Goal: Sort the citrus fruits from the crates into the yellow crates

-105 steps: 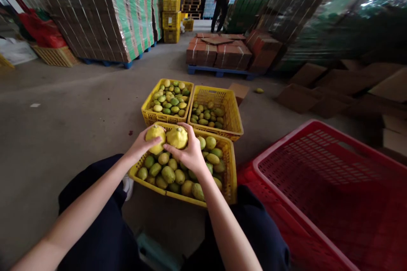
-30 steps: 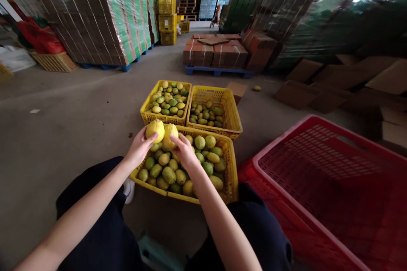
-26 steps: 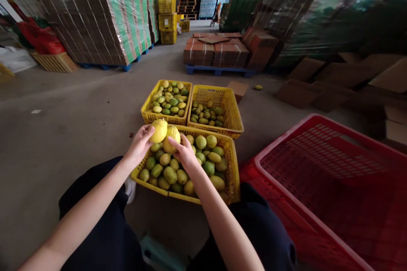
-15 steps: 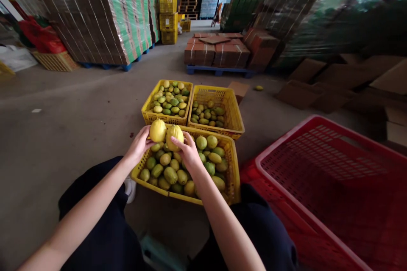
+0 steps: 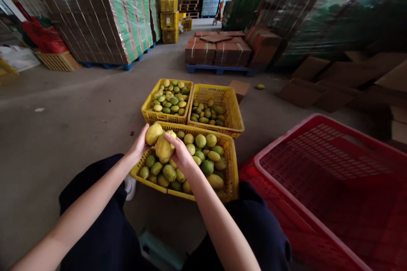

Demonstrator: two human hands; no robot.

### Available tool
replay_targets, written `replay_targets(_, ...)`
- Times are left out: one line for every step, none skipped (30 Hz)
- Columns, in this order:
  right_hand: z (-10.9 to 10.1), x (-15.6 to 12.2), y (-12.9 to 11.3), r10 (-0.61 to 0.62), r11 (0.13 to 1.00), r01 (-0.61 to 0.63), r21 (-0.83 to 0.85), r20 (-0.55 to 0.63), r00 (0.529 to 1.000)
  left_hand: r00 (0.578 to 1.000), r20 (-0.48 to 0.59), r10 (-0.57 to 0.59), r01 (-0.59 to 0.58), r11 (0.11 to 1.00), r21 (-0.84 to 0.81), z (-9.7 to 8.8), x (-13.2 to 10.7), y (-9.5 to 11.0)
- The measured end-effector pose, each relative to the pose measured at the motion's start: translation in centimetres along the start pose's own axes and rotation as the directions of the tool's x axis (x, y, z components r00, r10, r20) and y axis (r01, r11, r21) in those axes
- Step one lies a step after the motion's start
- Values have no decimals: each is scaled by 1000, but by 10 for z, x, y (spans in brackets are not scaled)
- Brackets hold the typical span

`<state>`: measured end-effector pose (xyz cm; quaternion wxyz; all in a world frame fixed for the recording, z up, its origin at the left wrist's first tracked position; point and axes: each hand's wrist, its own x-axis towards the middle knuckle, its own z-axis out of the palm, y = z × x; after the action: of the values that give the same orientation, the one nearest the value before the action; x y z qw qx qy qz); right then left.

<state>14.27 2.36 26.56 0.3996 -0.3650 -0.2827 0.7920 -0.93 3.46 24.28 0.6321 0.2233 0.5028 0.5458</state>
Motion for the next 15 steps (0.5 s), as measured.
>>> replay_targets(1,-1,-2,15,1000,-15,11,-8,1000,1000,-15,-28,27,999,-20,2,-1,0)
replay_targets(0,-2,-4,40,999,-40,24,-20,999,997,-37,-63,62,997,-40,5,-2,1)
replay_targets(0,-3,-6,69,997,-67,35,-36,997,994,-54,-97,93,994,-65,7,-3,2)
replay_targets(-1,-3,-8,86,996,-84,41,-51,995,991,-52,-121,115,989,-95,10,-4,4)
replay_targets(-3,-3,-10,86,996,-84,35,-60,995,990,-42,-135,129,984,-126,11,-6,5)
replay_targets(-4,-3,-12,64,998,-62,20,-61,996,989,-32,-142,135,978,-157,13,-7,6)
replay_targets(-6,-2,-13,26,1000,-26,1,-53,998,989,-23,-143,137,973,-186,14,-7,7)
replay_targets(-8,-1,-13,-17,1000,16,-14,-43,999,989,-17,-144,137,968,-211,14,-8,9)
replay_targets(-9,-1,-13,-55,998,54,-19,-34,998,990,-13,-144,137,963,-231,14,-8,10)
replay_targets(-10,0,-13,-79,997,78,-14,-27,997,990,-7,-142,136,959,-247,13,-8,12)
replay_targets(-11,1,-13,-82,997,82,-4,-24,996,990,3,-139,135,957,-258,13,-8,13)
replay_targets(-11,2,-12,-74,997,74,4,-24,997,991,17,-133,132,956,-262,12,-8,14)
replay_targets(-12,2,-12,-65,998,65,4,-22,998,992,37,-124,129,958,-254,12,-8,15)
replay_targets(-12,2,-12,-67,998,67,-7,-20,998,992,61,-110,121,965,-231,11,-8,15)
replay_targets(-12,2,-12,-90,995,89,-32,-18,996,993,84,-81,96,977,-192,10,-8,15)
